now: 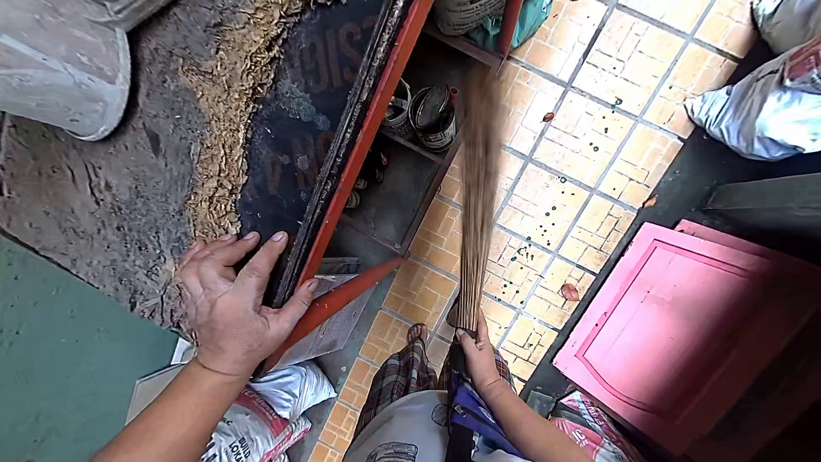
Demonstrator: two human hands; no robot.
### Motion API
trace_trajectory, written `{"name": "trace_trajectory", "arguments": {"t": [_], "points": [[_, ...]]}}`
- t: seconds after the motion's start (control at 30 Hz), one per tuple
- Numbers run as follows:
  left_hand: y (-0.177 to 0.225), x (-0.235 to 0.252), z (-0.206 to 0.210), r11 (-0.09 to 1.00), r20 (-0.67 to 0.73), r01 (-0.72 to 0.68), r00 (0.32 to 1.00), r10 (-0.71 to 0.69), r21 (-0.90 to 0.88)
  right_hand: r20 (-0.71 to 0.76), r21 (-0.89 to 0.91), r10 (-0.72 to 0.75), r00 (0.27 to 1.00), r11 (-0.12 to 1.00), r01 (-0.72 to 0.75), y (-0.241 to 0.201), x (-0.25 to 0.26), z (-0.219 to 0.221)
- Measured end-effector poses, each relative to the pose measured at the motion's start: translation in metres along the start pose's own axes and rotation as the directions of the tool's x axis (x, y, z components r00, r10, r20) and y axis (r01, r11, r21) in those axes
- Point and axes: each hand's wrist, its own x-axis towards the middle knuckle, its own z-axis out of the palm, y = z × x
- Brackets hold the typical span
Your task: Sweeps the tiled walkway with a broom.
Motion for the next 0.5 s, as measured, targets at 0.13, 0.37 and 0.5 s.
{"name": "trace_trajectory", "arguments": {"t": [0.13,0.37,0.5], "points": [[0.0,0.0,0.0,1.0,0.01,0.005,1.0,-0.005,0.02,0.061,0.359,0.296,0.953,0.884,-0.298,-0.029,0.002,0.001],[-0.009,-0.003,0.0,1.0,0.029,0.001,1.0,-0.001,0.025,0.287,0.412,0.574,0.767,0.649,-0.64,-0.108,0.136,-0.056],[-0.014,-0.005,0.0,1.0,0.029,-0.001,1.0,0.001,0.018,-0.106,0.463,0.291,0.951,0.861,-0.212,-0.125,0.212,-0.086]]}}
